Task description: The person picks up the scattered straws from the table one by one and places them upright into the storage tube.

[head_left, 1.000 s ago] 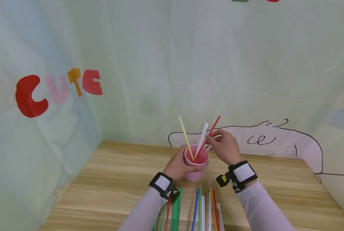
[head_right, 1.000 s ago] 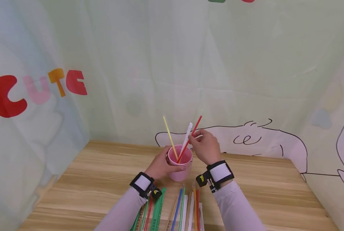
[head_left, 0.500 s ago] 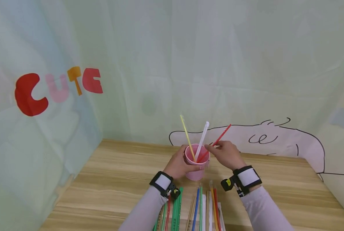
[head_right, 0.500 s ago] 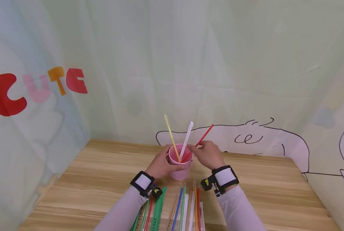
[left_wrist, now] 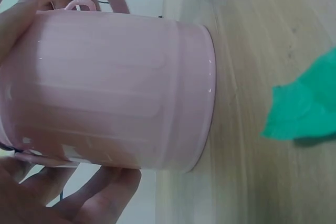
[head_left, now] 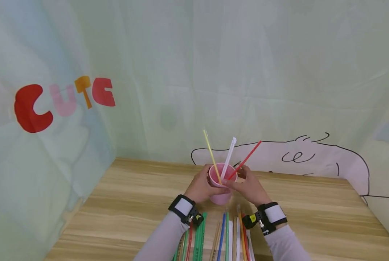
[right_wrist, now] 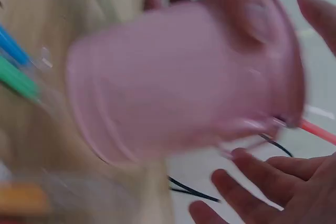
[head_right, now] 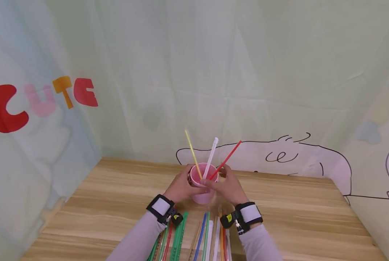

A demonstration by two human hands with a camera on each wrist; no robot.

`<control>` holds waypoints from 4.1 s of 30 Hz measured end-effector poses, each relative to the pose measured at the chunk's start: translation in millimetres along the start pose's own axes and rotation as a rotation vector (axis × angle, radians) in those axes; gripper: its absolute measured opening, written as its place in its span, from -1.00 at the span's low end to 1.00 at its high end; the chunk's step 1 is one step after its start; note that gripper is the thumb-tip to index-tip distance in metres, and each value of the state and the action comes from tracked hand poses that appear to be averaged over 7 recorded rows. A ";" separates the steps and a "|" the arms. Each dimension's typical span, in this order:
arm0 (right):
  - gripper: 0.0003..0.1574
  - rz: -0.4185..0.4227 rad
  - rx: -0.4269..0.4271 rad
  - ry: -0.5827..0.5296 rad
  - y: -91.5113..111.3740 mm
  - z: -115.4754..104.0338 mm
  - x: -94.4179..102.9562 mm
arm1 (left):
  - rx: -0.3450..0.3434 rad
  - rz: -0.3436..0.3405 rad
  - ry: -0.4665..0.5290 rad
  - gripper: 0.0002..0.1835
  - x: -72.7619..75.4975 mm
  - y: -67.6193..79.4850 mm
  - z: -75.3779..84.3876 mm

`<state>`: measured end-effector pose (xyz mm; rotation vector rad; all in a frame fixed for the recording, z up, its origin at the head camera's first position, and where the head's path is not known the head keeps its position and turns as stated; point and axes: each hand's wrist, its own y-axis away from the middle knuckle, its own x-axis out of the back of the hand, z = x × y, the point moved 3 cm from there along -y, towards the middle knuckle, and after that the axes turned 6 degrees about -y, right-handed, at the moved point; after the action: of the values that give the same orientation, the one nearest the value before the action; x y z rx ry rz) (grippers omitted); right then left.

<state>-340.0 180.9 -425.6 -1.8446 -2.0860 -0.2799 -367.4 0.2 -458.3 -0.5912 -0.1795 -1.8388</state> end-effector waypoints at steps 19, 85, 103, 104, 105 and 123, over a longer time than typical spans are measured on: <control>0.00 0.053 0.178 -0.129 -7.5 19.3 -32.0 | -0.036 -0.026 -0.034 -0.08 2.4 -1.3 0.1; 0.01 0.033 0.095 -0.116 -6.4 16.7 -31.6 | 0.026 0.160 -0.484 -0.22 104.4 124.1 32.6; 0.04 0.034 0.093 -0.120 -6.6 18.9 -30.5 | -0.319 0.568 -0.252 -0.07 125.8 38.6 122.5; 0.04 0.036 0.090 -0.123 -6.6 18.8 -30.7 | -0.316 0.569 -0.249 -0.07 122.0 33.6 120.7; 0.04 0.038 0.087 -0.122 -6.7 18.8 -31.0 | -0.313 0.566 -0.237 -0.07 118.1 28.3 117.8; 0.02 0.035 0.103 -0.125 -6.5 13.3 -33.1 | -0.029 0.332 -0.233 -0.10 57.3 4.5 44.2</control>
<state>-344.8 154.4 -449.9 -1.8790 -2.1038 -0.0483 -363.2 -31.9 -393.6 -0.8052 -0.1969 -1.4532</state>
